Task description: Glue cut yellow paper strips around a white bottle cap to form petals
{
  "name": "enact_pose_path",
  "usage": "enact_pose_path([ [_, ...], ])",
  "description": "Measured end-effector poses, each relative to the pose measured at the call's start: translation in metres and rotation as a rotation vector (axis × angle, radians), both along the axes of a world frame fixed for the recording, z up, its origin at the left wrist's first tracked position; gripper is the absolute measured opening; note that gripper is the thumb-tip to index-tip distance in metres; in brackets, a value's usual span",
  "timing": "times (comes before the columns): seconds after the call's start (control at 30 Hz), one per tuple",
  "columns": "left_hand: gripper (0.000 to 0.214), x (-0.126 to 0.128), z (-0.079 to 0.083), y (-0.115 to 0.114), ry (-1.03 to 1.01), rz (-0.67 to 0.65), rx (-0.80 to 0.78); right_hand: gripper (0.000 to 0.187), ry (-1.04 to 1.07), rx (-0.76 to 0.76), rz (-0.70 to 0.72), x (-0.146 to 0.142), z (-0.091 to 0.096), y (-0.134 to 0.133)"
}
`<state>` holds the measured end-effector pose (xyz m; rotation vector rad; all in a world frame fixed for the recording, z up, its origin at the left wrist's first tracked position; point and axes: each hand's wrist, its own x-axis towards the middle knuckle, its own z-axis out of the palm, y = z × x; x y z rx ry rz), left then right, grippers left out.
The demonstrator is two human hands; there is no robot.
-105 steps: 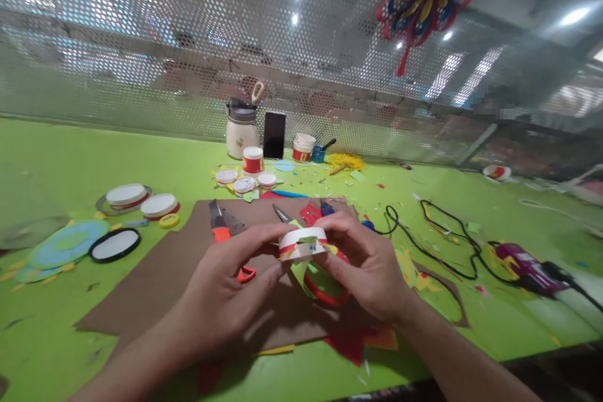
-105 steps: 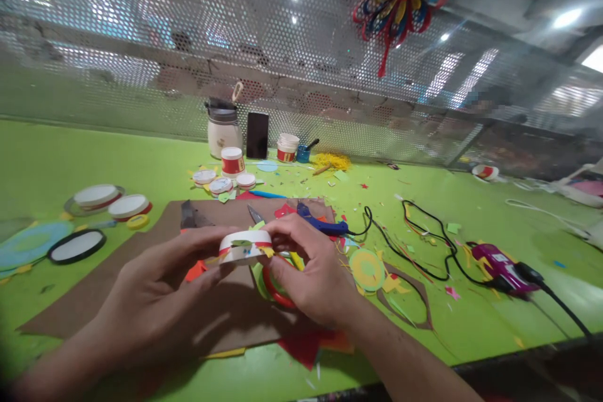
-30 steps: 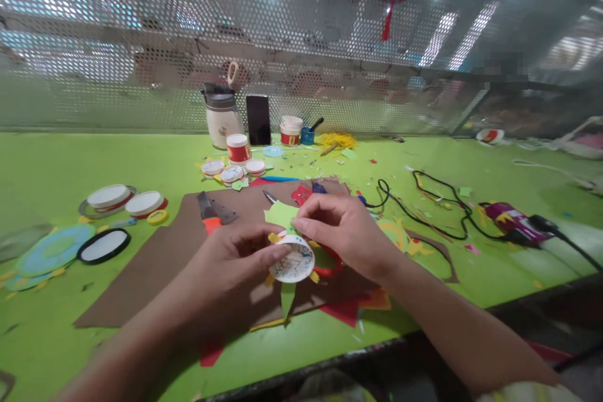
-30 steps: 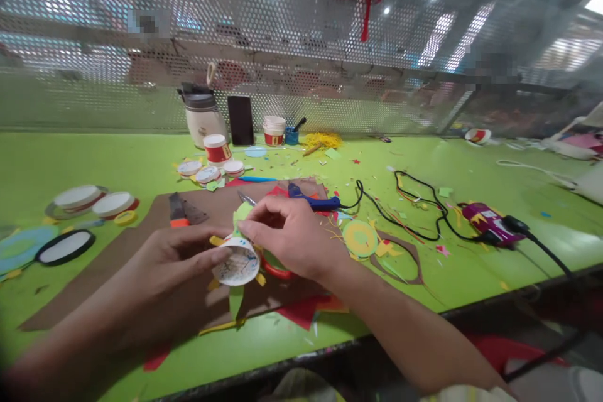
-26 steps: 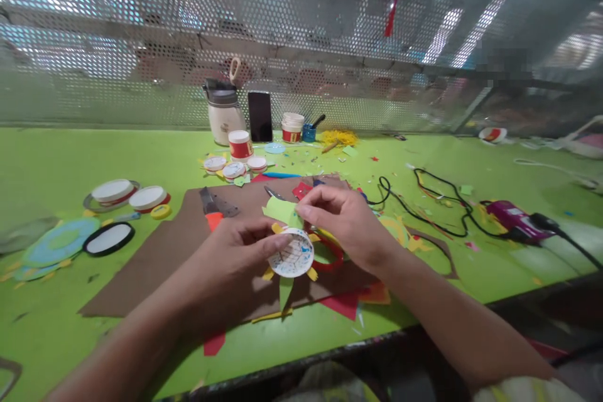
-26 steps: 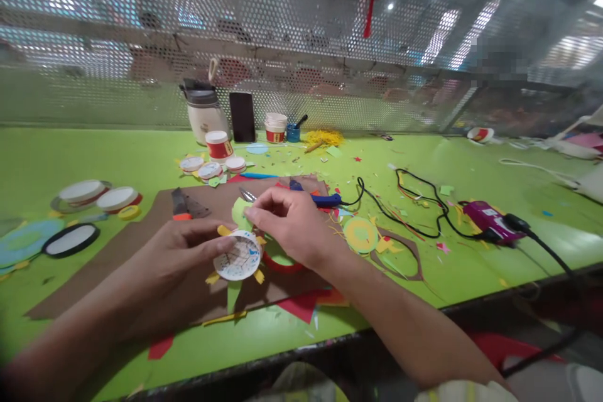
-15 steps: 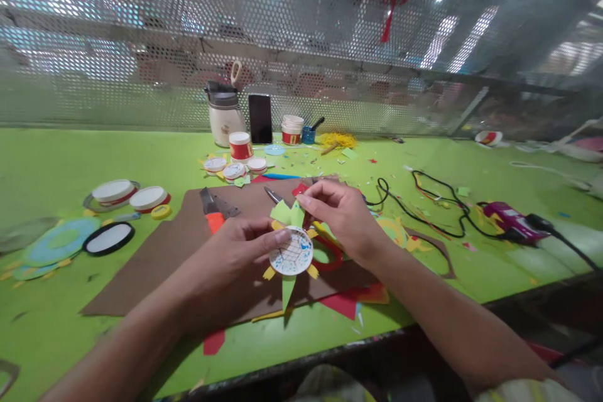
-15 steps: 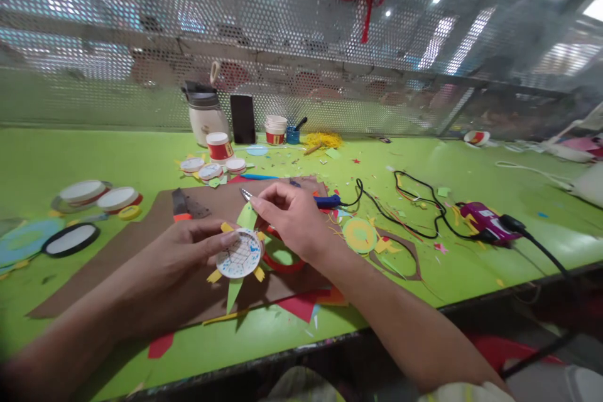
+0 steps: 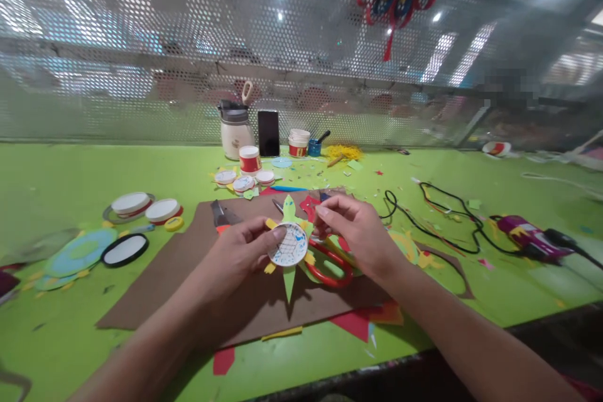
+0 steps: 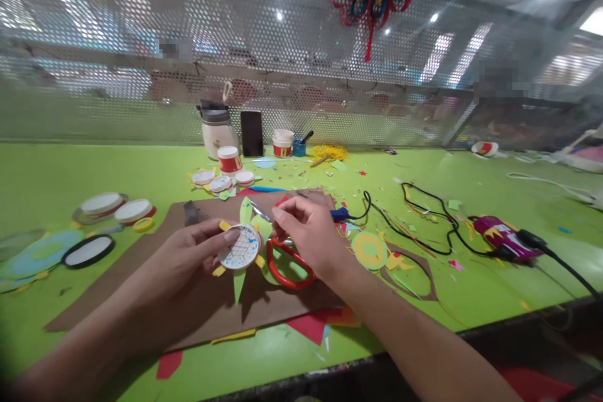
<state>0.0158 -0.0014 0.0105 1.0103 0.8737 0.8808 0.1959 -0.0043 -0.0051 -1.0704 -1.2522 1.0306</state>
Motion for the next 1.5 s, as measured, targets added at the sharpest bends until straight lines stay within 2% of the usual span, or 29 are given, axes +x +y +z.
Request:
enact_pose_path([
  [0.2,0.028,-0.013,-0.009,0.019,0.074,0.079,0.105,0.025,-0.421,0.129,-0.100,-0.003,-0.004,-0.015],
  [0.3,0.028,-0.014,-0.010,0.023,0.036,0.091,0.092,0.026,-0.558,0.165,-0.079,-0.010,-0.002,-0.023],
  [0.4,0.027,-0.013,-0.011,0.024,-0.017,0.084,0.063,0.024,-0.639,0.125,-0.029,-0.019,0.007,-0.029],
  [0.53,0.026,-0.011,-0.012,0.023,-0.083,0.079,-0.008,0.016,-0.741,-0.033,-0.010,-0.031,0.021,-0.033],
  [0.73,0.022,-0.011,-0.012,0.020,-0.095,0.068,-0.036,0.019,-0.736,-0.172,-0.043,-0.039,0.026,-0.034],
  [0.93,0.031,-0.010,-0.010,0.017,-0.155,0.008,-0.039,0.019,-0.710,-0.241,-0.053,-0.039,0.028,-0.034],
  [1.03,0.033,-0.010,-0.009,0.017,-0.175,-0.007,-0.051,0.019,-0.672,-0.224,-0.055,-0.038,0.026,-0.033],
  [1.23,0.034,-0.011,-0.006,0.018,-0.148,0.033,-0.073,0.020,-0.579,-0.093,0.022,-0.036,0.018,-0.032],
  [1.5,0.033,-0.007,-0.009,0.015,-0.168,0.025,-0.026,0.019,-0.567,-0.176,-0.022,-0.035,0.019,-0.032],
])
